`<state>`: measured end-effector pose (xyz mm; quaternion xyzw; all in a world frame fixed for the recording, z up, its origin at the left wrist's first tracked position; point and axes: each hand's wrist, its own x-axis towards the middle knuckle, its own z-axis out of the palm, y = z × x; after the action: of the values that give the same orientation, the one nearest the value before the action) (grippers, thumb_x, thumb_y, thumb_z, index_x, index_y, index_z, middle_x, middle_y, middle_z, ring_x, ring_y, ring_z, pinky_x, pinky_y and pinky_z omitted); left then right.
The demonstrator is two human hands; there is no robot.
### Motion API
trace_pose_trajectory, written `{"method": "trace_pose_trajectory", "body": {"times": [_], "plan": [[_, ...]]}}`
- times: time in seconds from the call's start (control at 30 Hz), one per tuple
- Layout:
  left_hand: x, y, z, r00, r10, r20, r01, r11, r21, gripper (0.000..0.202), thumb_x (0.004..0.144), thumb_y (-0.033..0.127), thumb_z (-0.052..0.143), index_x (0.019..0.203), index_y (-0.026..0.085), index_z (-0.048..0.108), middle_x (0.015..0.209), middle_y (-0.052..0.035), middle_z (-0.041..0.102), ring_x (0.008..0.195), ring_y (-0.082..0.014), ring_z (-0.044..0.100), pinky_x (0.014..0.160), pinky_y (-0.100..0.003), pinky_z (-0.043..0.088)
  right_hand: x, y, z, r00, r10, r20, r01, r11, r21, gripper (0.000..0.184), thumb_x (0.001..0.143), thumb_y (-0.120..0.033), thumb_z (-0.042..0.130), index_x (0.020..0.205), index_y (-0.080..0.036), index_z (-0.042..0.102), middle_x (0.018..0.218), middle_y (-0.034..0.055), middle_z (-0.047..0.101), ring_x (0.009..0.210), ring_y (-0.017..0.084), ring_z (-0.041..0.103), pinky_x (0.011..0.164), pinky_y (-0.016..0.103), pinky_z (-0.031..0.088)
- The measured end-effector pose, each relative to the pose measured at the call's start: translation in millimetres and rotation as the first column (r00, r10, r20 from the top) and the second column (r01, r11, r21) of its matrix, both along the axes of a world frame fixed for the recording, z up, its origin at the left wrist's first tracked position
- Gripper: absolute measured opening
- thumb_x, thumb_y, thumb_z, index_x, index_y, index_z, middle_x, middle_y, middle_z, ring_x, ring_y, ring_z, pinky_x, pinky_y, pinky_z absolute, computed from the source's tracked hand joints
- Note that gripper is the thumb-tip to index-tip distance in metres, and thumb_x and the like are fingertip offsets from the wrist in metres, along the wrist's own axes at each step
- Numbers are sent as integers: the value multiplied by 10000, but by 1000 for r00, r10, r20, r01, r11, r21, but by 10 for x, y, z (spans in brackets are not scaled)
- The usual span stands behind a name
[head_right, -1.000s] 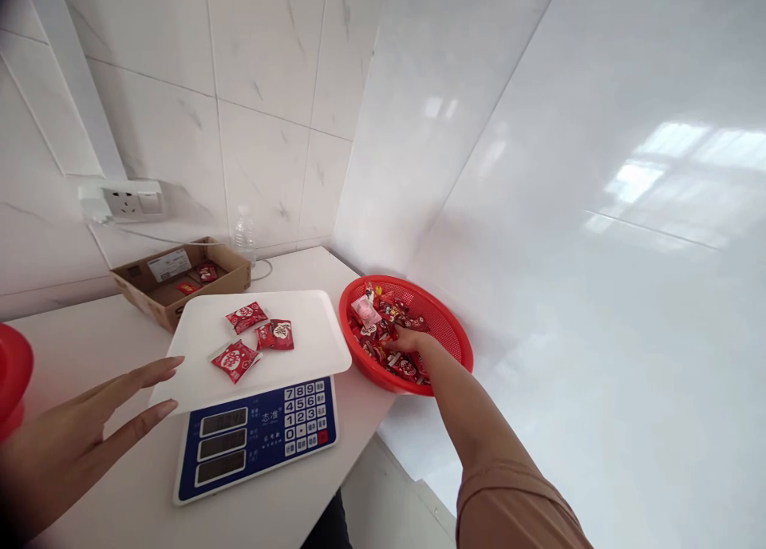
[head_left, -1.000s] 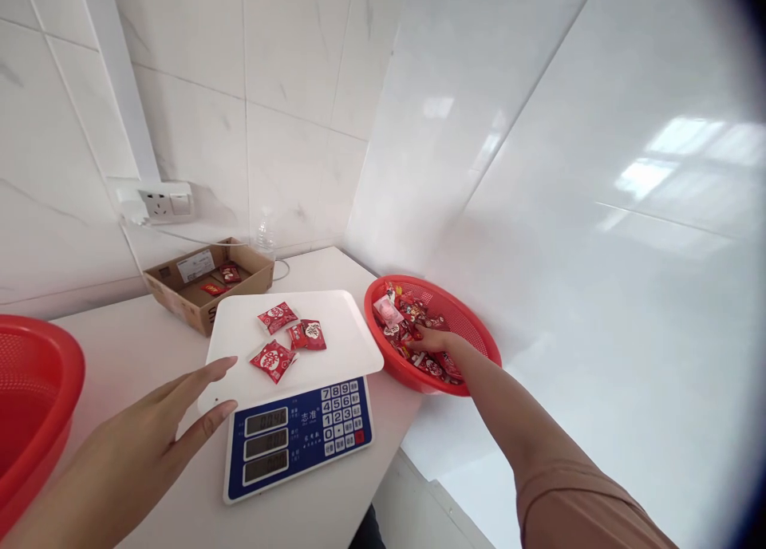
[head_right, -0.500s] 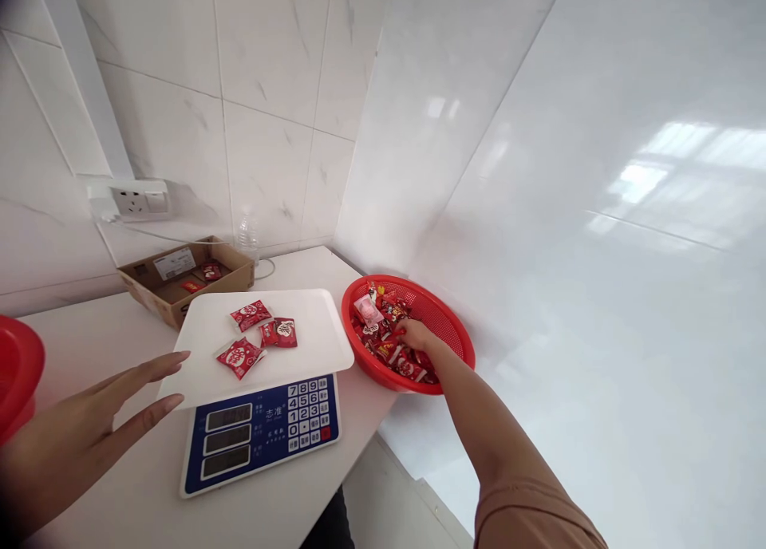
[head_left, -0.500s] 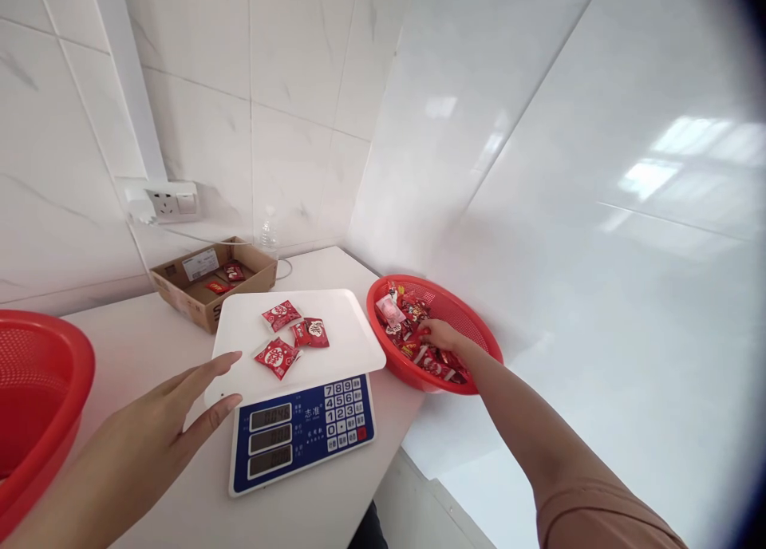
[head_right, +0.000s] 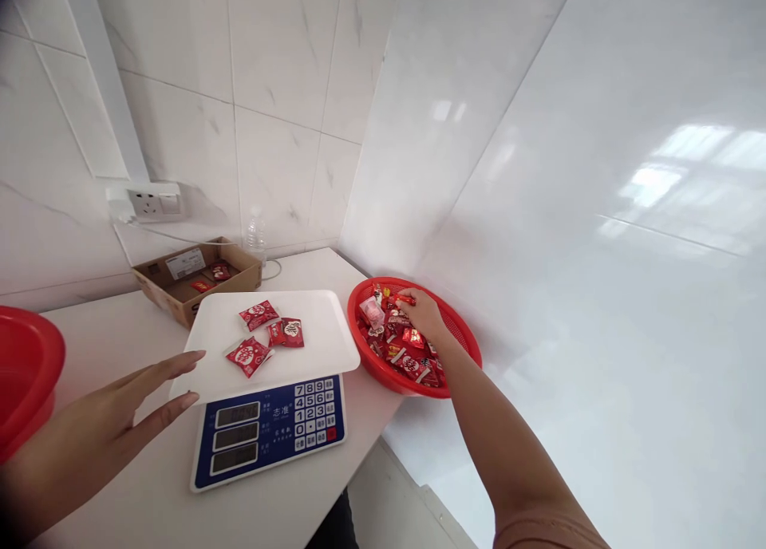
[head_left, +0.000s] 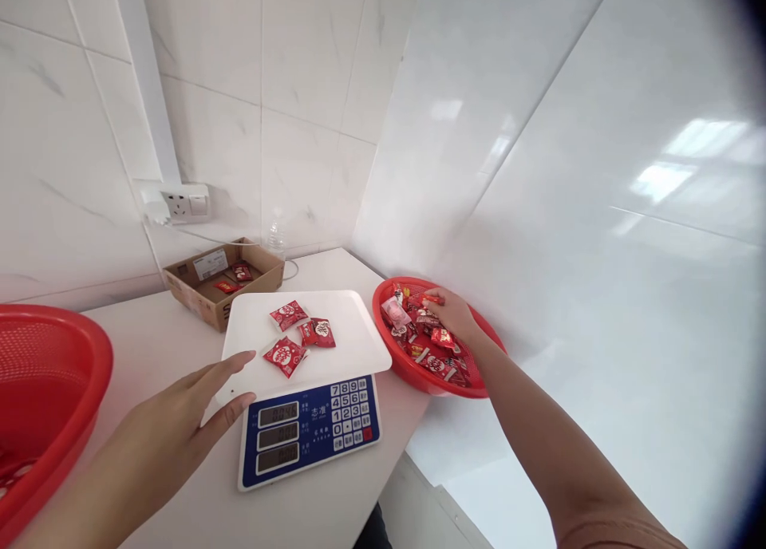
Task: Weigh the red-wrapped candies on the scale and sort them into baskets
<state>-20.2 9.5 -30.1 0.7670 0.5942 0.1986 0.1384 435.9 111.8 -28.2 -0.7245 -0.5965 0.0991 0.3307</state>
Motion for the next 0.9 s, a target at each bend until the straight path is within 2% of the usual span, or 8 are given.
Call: {"method": "trace_pose_trajectory", "body": {"times": [0.1, 0.17, 0.33, 0.43, 0.5, 0.57, 0.7, 0.9], "plan": [[27, -39, 82, 1000, -8, 0, 8, 999, -31, 553, 887, 606, 356, 1338, 323, 507, 1281, -52, 642, 1109, -292, 638, 815, -391, 548, -354, 36, 73, 995, 96, -34, -95, 995, 43, 277, 778, -342, 563, 1004, -204, 646, 1055, 50, 688, 962, 210, 619, 901, 355, 460], [38, -69, 129, 1000, -20, -4, 20, 999, -48, 540, 901, 597, 338, 1343, 329, 494, 1297, -49, 630, 1125, -282, 627, 852, -403, 535, -653, 46, 89, 977, 205, -63, -201, 978, 64, 245, 771, -336, 578, 970, -215, 654, 1024, 38, 694, 941, 200, 625, 878, 341, 469], [35, -129, 170, 999, -33, 0, 33, 999, -33, 508, 921, 573, 326, 1351, 346, 472, 1307, -34, 623, 1145, -261, 614, 894, -405, 514, -1374, 35, 44, 878, 467, -104, -460, 884, 79, 180, 772, -286, 601, 923, -209, 661, 968, 36, 680, 870, 170, 630, 813, 318, 481], [21, -139, 166, 999, -37, 5, 37, 999, -19, 497, 927, 557, 333, 1353, 341, 468, 1306, -38, 623, 1131, -261, 620, 879, -397, 516, -1596, 55, 11, 831, 555, -33, -552, 831, 70, 132, 785, -214, 585, 888, -205, 667, 962, 41, 663, 892, 159, 620, 823, 308, 474], [11, -139, 166, 999, -41, 12, 41, 999, -17, 494, 927, 556, 334, 1355, 343, 461, 1317, -38, 615, 1138, -263, 614, 871, -397, 515, -1631, 80, 13, 837, 547, 17, -547, 834, 72, 121, 791, -193, 582, 872, -204, 671, 949, 44, 656, 887, 157, 617, 829, 309, 471], [4, -141, 174, 999, -41, 16, 42, 999, -24, 493, 926, 562, 333, 1354, 352, 456, 1333, -31, 602, 1147, -264, 606, 871, -398, 511, -1609, 93, 40, 864, 503, 38, -504, 860, 84, 115, 798, -205, 588, 874, -206, 674, 948, 47, 658, 882, 159, 619, 832, 313, 472], [6, -164, 212, 999, -42, 23, 42, 999, -26, 501, 925, 569, 330, 1359, 347, 449, 1310, -34, 616, 1110, -269, 623, 852, -394, 508, -1535, 18, 144, 905, 426, 5, -423, 897, 126, 156, 797, -265, 605, 927, -216, 675, 992, 46, 690, 929, 182, 623, 862, 333, 468], [-4, -194, 255, 1000, -26, 15, 25, 1000, 13, 510, 919, 560, 356, 1359, 321, 454, 1319, -43, 610, 1124, -288, 610, 876, -418, 492, -1506, -449, 250, 937, 313, -156, -277, 936, 215, 239, 797, -375, 618, 951, -203, 680, 916, 35, 707, 793, 179, 634, 752, 339, 500]]}}
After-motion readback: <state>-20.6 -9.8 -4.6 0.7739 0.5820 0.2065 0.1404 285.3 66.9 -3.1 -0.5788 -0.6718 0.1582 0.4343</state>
